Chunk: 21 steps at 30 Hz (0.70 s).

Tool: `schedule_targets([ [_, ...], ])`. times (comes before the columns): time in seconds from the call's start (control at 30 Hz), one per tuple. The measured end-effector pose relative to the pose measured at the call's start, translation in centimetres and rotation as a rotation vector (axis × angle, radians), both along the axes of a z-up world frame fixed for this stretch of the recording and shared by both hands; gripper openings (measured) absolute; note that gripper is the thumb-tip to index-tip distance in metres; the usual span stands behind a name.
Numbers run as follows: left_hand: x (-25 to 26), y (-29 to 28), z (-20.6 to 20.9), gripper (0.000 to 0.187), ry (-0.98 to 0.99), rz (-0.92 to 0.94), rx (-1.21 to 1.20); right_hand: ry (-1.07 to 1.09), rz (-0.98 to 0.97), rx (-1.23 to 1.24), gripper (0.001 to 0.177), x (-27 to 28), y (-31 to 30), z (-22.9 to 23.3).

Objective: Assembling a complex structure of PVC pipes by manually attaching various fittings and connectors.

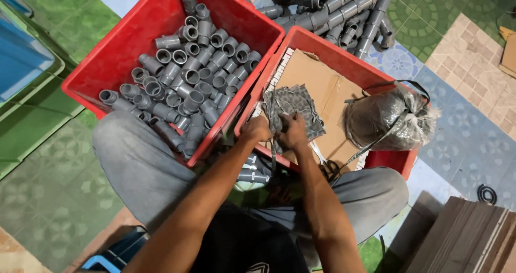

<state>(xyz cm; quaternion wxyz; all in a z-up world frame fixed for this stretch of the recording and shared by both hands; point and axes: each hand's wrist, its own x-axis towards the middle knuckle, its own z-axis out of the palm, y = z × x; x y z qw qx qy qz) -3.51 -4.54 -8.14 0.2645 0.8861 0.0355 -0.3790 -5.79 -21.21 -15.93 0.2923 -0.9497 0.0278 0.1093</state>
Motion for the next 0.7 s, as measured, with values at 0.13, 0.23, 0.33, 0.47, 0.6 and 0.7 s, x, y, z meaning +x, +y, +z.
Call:
schedule_targets([
  [0.13, -1.0, 0.0, 2.4, 0.035, -0.008, 0.030, -0.027, -0.011, -0.046, -0.043, 0.069, -0.3, 0.2, 0.0],
  [0.23, -1.7, 0.5, 4.7, 0.036, -0.006, 0.040, -0.022, -0.163, -0.096, -0.082, 0.047, 0.4, -1.4, -3.3],
  [0.33, -1.5, 1.1, 4.8, 0.036, -0.025, 0.027, -0.006, -0.193, -0.332, -0.068, 0.045, 1.3, -3.2, -2.8],
  [0.47, -1.4, 0.9, 5.1, 0.038, -0.026, 0.022, -0.033, -0.338, -0.605, 0.026, 0.053, 1.9, -5.2, -1.2],
  [0.6, -1.4, 0.2, 2.8, 0.037, -0.066, 0.022, -0.044, -0.271, -0.629, 0.285, 0.049, 1.7, -2.8, 5.4],
  [0.7, -0.7, 0.0, -0.2, 0.039, -0.079, 0.003, -0.045, -0.061, -0.338, 0.218, 0.043, 2.6, -2.0, 3.8],
])
